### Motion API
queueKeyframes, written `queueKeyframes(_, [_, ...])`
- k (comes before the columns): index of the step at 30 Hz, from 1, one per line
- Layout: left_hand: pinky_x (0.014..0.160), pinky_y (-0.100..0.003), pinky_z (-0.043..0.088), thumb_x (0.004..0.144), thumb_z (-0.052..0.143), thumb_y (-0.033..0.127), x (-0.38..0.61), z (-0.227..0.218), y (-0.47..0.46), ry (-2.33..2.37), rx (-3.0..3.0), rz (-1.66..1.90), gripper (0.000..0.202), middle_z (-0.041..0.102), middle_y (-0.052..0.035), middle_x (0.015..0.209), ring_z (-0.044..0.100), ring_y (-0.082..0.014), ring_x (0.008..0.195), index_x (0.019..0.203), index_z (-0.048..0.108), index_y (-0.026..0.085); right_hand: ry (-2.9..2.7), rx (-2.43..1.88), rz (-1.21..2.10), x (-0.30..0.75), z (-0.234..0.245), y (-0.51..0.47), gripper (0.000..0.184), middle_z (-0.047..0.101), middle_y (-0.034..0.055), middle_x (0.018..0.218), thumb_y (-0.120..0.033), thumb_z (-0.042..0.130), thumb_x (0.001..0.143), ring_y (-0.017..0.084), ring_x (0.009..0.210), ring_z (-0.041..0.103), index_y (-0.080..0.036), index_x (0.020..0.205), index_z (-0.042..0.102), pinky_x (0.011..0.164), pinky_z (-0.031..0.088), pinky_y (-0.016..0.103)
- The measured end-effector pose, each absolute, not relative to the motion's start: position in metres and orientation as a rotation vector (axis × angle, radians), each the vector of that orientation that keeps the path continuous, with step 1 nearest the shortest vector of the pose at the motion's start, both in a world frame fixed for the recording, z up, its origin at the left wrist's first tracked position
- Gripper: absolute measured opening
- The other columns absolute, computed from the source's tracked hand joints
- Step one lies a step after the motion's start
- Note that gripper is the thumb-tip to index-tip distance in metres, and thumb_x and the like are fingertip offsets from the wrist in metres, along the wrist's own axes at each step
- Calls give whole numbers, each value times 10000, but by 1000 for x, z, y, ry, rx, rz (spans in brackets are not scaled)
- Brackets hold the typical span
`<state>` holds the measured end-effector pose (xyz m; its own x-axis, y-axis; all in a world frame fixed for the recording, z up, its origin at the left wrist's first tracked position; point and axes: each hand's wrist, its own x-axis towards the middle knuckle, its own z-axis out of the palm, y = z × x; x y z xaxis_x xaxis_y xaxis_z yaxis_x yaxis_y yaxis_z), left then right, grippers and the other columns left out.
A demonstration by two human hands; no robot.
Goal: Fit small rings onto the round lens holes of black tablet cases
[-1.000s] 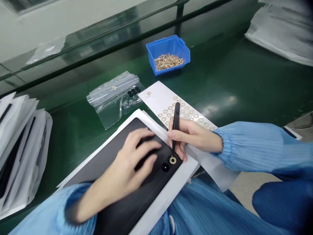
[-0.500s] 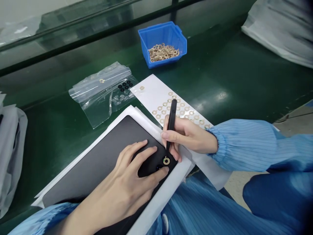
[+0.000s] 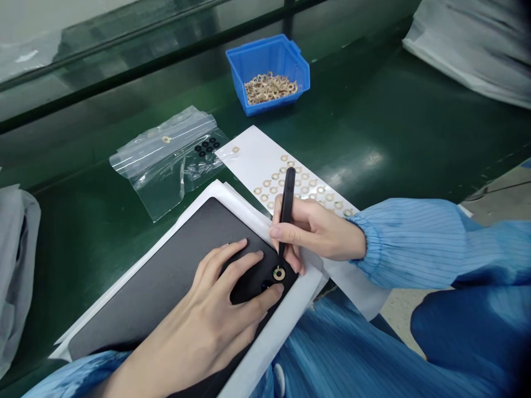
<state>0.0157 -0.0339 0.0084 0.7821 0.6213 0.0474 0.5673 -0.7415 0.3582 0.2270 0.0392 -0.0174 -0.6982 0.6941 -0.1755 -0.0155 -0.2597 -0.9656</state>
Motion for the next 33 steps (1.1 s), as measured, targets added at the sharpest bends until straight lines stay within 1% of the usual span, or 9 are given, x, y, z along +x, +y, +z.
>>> queueKeyframes(6, [952,-587,336,889,443,113,15,10,-33,900,2657,220,362,335,-144,1285,215,-365,1280,1219,533,232,-1548,-834,1981,228,-17,39,329,530,-41,515,-433,591,797,125,367,547,-180,786,382,318,462,237])
queueKeyframes(9, [955,-585,337,890,438,117,16,10,-33,896,2657,217,358,335,-140,1288,218,-364,1278,1214,536,233,-1549,-823,1965,228,-17,38,319,538,-37,553,-426,585,803,117,370,550,-178,790,385,317,462,229])
queueKeyframes(12, [954,-583,341,891,440,121,17,10,-32,898,2656,222,358,341,-134,1290,227,-361,1275,1216,531,241,-1589,-805,1917,229,-16,38,285,526,-46,535,-391,581,816,114,377,554,-177,789,394,322,463,216])
queueKeyframes(16, [965,-563,347,890,459,123,18,10,-33,928,2667,221,350,367,-127,1283,245,-349,1274,1214,525,237,-1729,-767,1776,231,-14,38,219,494,-61,478,-326,563,838,115,381,559,-174,769,423,338,465,202])
queueKeyframes(18, [969,-567,341,885,471,119,18,10,-34,941,2676,211,357,371,-133,1283,250,-348,1275,1222,515,225,-1808,-734,1650,232,-14,37,177,488,-59,476,-279,555,844,102,369,544,-165,766,444,339,451,190])
queueKeyframes(21, [969,-569,342,883,480,126,17,8,-34,937,2696,208,385,373,-144,1286,254,-353,1274,1260,484,202,-1938,-662,1329,233,-16,35,119,510,-24,555,-207,546,835,76,388,511,-139,757,487,368,424,195])
queueKeyframes(24, [969,-553,351,888,483,141,18,8,-35,946,2710,215,378,389,-151,1277,264,-352,1268,1264,481,171,-1976,-553,1084,234,-20,32,78,515,0,622,-168,538,818,87,476,509,-135,768,488,441,421,228])
queueKeyframes(28, [954,-543,367,894,472,146,21,7,-36,975,2729,222,370,409,-156,1260,274,-354,1257,1263,483,146,-1929,-508,1044,235,-23,30,55,523,-10,609,-125,511,811,98,515,498,-154,809,463,456,392,232])
queueKeyframes(33, [947,-560,358,903,452,153,27,7,-39,1042,2742,244,373,434,-151,1248,292,-353,1241,1275,470,142,-1914,-526,1049,235,-22,30,52,533,-13,619,-164,509,829,94,509,481,-170,814,459,448,382,233])
